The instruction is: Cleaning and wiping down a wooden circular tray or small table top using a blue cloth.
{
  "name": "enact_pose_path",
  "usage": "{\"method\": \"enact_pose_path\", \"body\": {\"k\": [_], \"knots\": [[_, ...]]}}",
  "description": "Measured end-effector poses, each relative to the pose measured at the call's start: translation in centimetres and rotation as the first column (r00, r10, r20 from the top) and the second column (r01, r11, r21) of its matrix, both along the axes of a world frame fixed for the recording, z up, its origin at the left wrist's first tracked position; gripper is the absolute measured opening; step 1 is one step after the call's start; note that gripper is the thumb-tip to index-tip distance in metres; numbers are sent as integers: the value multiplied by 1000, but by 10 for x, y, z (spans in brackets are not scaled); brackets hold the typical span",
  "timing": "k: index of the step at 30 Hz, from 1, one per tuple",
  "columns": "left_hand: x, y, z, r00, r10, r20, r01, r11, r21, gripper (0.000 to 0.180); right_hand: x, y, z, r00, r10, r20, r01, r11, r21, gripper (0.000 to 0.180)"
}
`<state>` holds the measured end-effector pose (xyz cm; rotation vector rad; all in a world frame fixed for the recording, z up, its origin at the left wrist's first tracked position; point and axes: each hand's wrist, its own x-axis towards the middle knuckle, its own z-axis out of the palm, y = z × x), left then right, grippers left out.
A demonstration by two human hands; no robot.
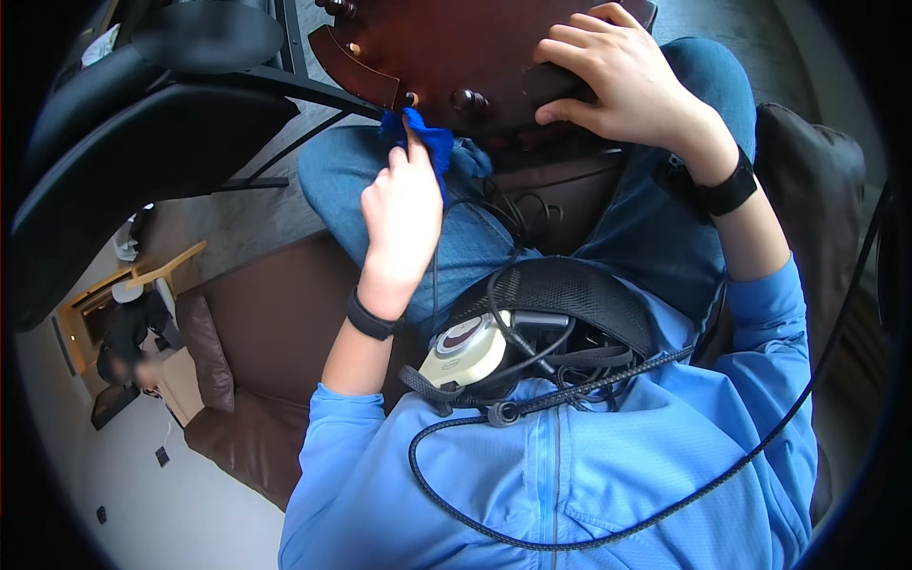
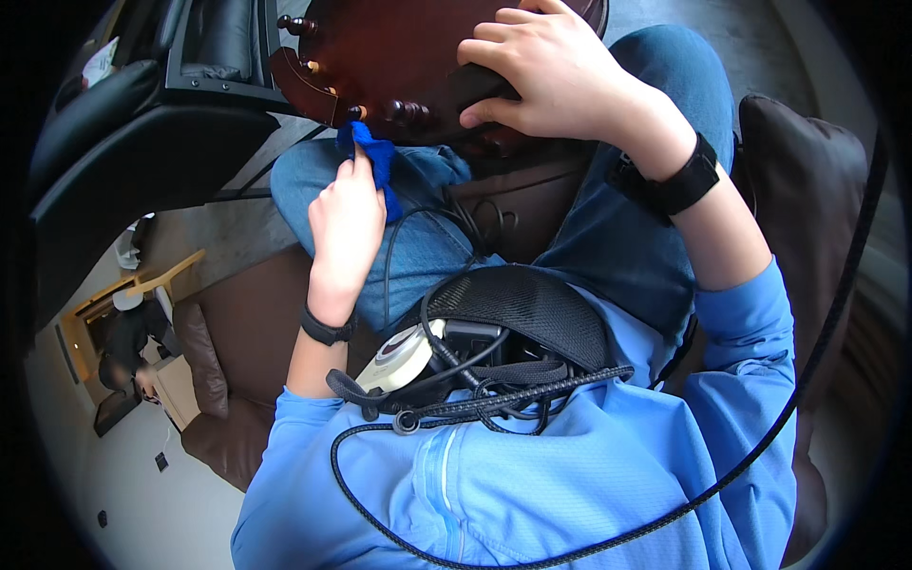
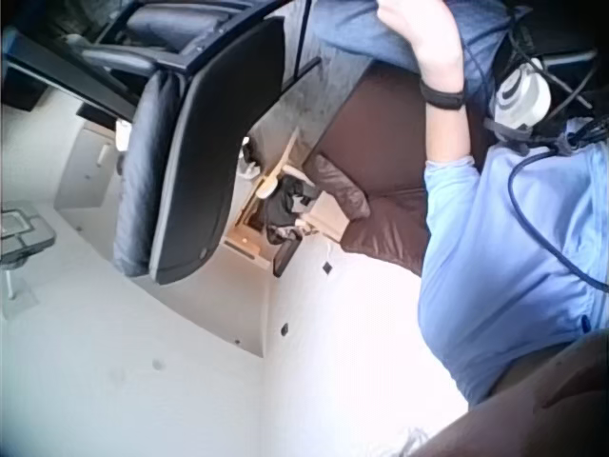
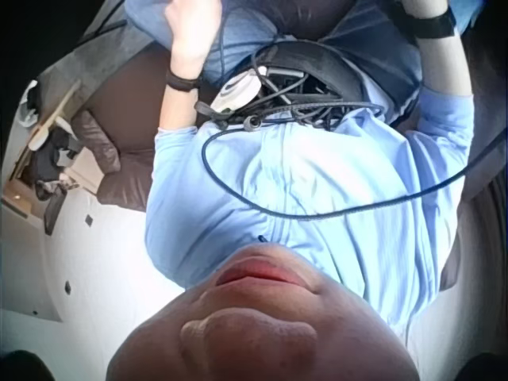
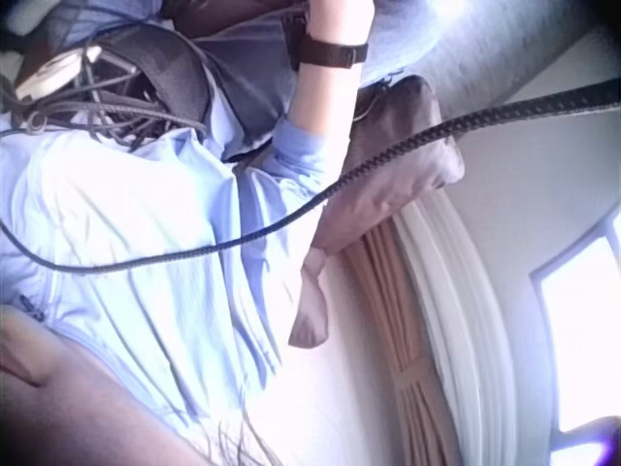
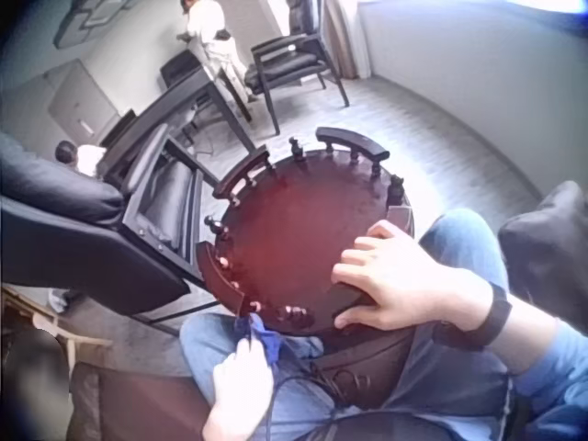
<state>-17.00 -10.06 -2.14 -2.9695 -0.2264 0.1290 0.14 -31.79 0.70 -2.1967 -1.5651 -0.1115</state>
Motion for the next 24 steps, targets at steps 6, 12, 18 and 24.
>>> {"method": "enact_pose_path", "body": {"k": [6, 12, 18, 24], "knots": [[13, -4, 4, 1000, -1, -13, 0, 995, -100, 56, -3, 4, 5, 1000, -15, 20, 15, 1000, 23, 39], [17, -2, 12, 992, 105, -65, -116, 969, -217, 50, -4, 1, 10, 999, -33, -21, 33, 999, 8, 38], [12, 0, 15, 976, 187, -107, -212, 924, -319, 44, -1, 4, 3, 999, -9, -38, 11, 998, 56, 38], [8, -19, 15, 966, 238, -105, -259, 914, -314, 48, -3, 3, 6, 999, -26, -23, 27, 1000, 13, 39]]}}
